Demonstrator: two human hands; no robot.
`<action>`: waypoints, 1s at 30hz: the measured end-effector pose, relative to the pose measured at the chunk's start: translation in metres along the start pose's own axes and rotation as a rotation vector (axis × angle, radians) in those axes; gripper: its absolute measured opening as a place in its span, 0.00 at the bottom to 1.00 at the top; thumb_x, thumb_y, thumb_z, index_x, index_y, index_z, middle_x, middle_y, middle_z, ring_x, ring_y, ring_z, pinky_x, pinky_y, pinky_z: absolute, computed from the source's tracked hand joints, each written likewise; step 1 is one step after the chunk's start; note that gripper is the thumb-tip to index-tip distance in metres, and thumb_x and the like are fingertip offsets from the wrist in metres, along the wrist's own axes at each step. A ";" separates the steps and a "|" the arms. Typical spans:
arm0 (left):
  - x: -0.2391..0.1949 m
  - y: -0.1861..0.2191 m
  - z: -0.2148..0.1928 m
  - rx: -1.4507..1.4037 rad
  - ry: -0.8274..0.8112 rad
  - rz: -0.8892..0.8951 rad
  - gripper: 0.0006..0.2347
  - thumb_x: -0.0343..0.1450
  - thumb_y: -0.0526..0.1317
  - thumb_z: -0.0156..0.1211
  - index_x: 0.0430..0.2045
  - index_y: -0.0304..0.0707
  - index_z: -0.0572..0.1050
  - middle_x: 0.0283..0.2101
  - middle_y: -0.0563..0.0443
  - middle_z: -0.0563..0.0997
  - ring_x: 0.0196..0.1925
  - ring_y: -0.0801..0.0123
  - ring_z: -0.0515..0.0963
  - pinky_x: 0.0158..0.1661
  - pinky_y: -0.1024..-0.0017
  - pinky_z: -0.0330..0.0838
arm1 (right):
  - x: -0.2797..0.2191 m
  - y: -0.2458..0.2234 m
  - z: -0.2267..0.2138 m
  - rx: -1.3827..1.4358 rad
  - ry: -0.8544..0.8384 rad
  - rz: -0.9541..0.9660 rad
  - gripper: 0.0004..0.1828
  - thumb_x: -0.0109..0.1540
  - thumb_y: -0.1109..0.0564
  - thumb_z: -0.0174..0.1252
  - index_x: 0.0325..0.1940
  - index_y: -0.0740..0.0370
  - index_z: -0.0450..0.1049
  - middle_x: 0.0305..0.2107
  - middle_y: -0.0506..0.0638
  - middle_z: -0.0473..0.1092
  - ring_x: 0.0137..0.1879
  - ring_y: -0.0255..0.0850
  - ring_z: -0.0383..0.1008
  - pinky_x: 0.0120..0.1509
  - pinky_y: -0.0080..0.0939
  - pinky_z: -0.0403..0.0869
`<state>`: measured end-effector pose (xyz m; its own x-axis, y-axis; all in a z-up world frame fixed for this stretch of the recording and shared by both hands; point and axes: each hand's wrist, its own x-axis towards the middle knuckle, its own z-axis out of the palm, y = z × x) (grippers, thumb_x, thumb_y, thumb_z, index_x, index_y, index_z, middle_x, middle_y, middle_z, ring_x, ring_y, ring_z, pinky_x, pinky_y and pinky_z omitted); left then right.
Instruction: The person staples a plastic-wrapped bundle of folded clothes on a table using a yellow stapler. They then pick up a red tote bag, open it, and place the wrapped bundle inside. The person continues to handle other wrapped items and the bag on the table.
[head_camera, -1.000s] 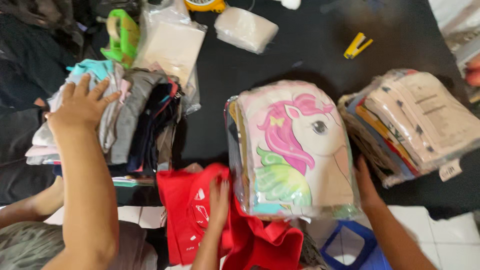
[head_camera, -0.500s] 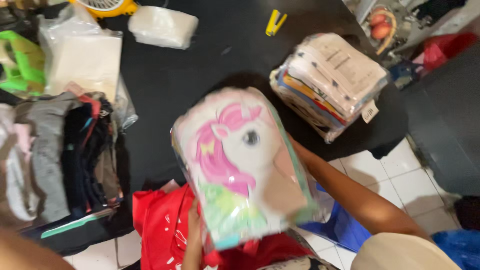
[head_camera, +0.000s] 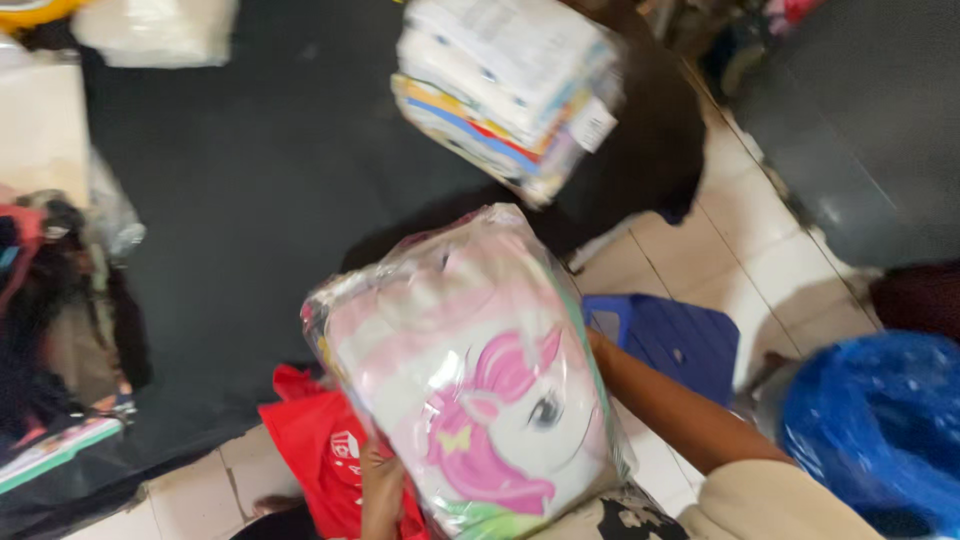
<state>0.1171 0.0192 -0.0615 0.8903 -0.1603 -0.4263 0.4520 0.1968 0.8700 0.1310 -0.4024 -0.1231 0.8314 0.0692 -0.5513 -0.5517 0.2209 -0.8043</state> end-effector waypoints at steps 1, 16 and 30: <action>-0.012 0.007 0.009 0.069 -0.067 0.026 0.22 0.69 0.27 0.58 0.61 0.28 0.70 0.51 0.44 0.79 0.48 0.66 0.79 0.49 0.69 0.76 | -0.017 0.015 -0.016 0.015 0.067 0.001 0.32 0.60 0.41 0.52 0.63 0.61 0.71 0.51 0.51 0.76 0.54 0.42 0.78 0.55 0.43 0.74; -0.012 0.141 0.302 0.572 -0.873 0.101 0.23 0.75 0.39 0.54 0.68 0.43 0.64 0.65 0.54 0.75 0.65 0.71 0.72 0.61 0.72 0.67 | -0.271 0.139 -0.134 0.242 0.518 -0.029 0.32 0.60 0.42 0.53 0.62 0.63 0.72 0.49 0.50 0.77 0.52 0.41 0.78 0.53 0.43 0.74; 0.090 -0.095 0.506 0.971 -1.131 0.263 0.14 0.80 0.46 0.52 0.52 0.37 0.79 0.49 0.37 0.82 0.51 0.51 0.80 0.53 0.61 0.72 | -0.438 0.207 -0.095 0.488 0.853 -0.009 0.31 0.61 0.43 0.55 0.62 0.64 0.72 0.48 0.49 0.77 0.51 0.41 0.78 0.52 0.43 0.73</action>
<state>0.1266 -0.5034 -0.0572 0.2227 -0.9494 -0.2214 -0.3214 -0.2859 0.9028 -0.3539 -0.4798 -0.0693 0.4032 -0.6176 -0.6753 -0.2983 0.6089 -0.7350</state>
